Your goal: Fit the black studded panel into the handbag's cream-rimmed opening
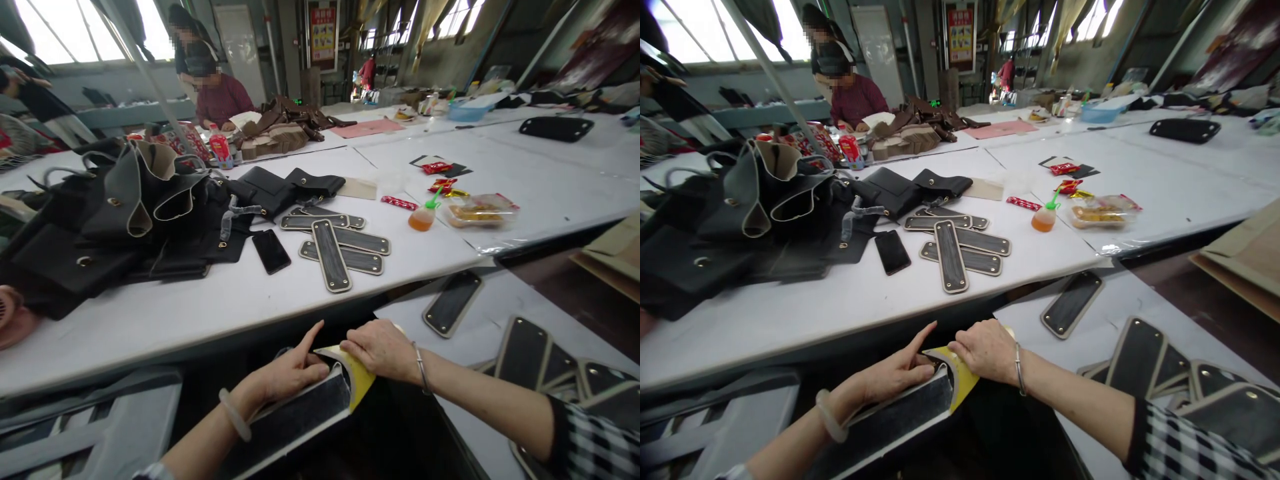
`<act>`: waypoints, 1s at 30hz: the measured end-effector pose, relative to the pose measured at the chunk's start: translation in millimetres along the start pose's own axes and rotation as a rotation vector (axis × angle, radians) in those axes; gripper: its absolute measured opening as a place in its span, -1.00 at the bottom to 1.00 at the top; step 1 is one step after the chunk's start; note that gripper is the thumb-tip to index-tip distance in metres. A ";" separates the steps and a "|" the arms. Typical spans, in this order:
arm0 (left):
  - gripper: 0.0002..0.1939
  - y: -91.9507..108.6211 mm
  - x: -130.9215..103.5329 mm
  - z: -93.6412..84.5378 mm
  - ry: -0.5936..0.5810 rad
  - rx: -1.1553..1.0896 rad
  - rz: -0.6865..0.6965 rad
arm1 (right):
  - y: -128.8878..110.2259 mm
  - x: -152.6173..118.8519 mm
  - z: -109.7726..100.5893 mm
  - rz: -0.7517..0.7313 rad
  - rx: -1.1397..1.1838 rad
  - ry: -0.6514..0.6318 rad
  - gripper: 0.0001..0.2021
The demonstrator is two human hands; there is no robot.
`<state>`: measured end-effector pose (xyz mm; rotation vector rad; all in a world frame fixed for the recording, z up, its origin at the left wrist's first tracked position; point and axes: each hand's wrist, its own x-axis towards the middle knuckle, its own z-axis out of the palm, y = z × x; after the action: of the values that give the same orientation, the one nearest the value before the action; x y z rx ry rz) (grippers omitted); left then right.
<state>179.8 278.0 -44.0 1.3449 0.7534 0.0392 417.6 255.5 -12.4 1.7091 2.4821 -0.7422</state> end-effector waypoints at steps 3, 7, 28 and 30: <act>-0.05 -0.4 -1.1 -1.0 -0.002 -0.036 0.022 | -4.5 6.4 -0.2 -0.092 -0.138 0.022 -0.55; -0.33 6.4 -3.0 -2.4 0.016 0.097 0.044 | -5.1 12.6 -1.0 -0.171 -0.248 0.047 -0.54; -0.54 31.7 -9.0 2.4 0.042 0.320 0.148 | -8.0 10.7 2.8 -0.228 -0.333 0.035 -0.53; -0.54 31.1 -8.9 2.6 0.047 0.339 0.152 | -8.9 10.1 3.2 -0.226 -0.326 0.030 -0.53</act>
<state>186.3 280.0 -12.3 1.7283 0.7169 0.0656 405.0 260.5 -15.0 1.3559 2.6633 -0.2983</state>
